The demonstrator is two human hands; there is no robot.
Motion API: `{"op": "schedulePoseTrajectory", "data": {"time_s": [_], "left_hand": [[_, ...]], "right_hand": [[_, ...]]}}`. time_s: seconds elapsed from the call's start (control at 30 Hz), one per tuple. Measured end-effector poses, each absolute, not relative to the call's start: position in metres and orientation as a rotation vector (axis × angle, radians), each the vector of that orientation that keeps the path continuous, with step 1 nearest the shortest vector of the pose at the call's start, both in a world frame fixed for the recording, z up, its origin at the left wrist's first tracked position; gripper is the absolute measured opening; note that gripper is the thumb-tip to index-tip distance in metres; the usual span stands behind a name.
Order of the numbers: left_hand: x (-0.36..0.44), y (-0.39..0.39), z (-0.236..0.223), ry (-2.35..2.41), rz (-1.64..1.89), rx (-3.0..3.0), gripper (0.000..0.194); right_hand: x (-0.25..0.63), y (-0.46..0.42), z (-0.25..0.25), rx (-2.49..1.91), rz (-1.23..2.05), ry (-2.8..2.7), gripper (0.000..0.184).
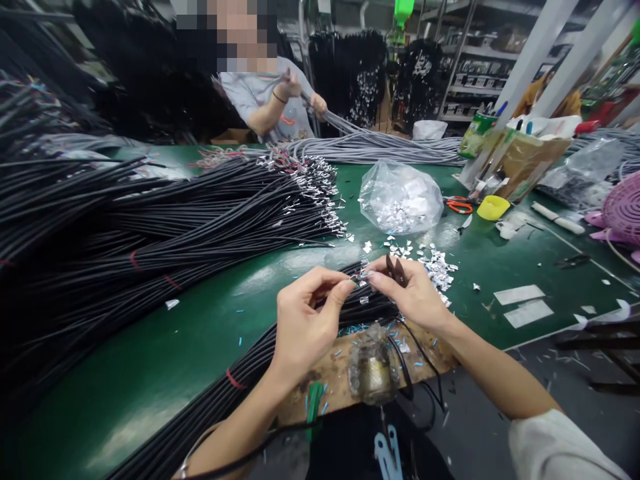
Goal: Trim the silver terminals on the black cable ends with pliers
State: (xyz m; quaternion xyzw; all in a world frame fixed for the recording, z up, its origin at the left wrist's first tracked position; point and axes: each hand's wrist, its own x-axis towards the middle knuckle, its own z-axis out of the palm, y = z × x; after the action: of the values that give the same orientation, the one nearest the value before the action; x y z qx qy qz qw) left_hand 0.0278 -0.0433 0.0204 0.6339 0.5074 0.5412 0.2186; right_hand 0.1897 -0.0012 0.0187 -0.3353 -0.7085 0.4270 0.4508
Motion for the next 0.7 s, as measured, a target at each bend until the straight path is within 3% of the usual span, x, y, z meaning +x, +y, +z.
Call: {"op": "schedulePoseTrajectory", "data": {"time_s": [0.13, 0.7], "left_hand": [[0.026, -0.043, 0.0205, 1.384, 1.611, 1.724, 0.01], [0.0285, -0.0459, 0.0155, 1.438, 1.697, 1.855, 0.003]], "right_hand": [[0.1882, -0.004, 0.0156, -0.819, 1.008, -1.742, 0.03], [0.1883, -0.0083, 0.0184, -0.763, 0.957, -1.808, 0.023]]}}
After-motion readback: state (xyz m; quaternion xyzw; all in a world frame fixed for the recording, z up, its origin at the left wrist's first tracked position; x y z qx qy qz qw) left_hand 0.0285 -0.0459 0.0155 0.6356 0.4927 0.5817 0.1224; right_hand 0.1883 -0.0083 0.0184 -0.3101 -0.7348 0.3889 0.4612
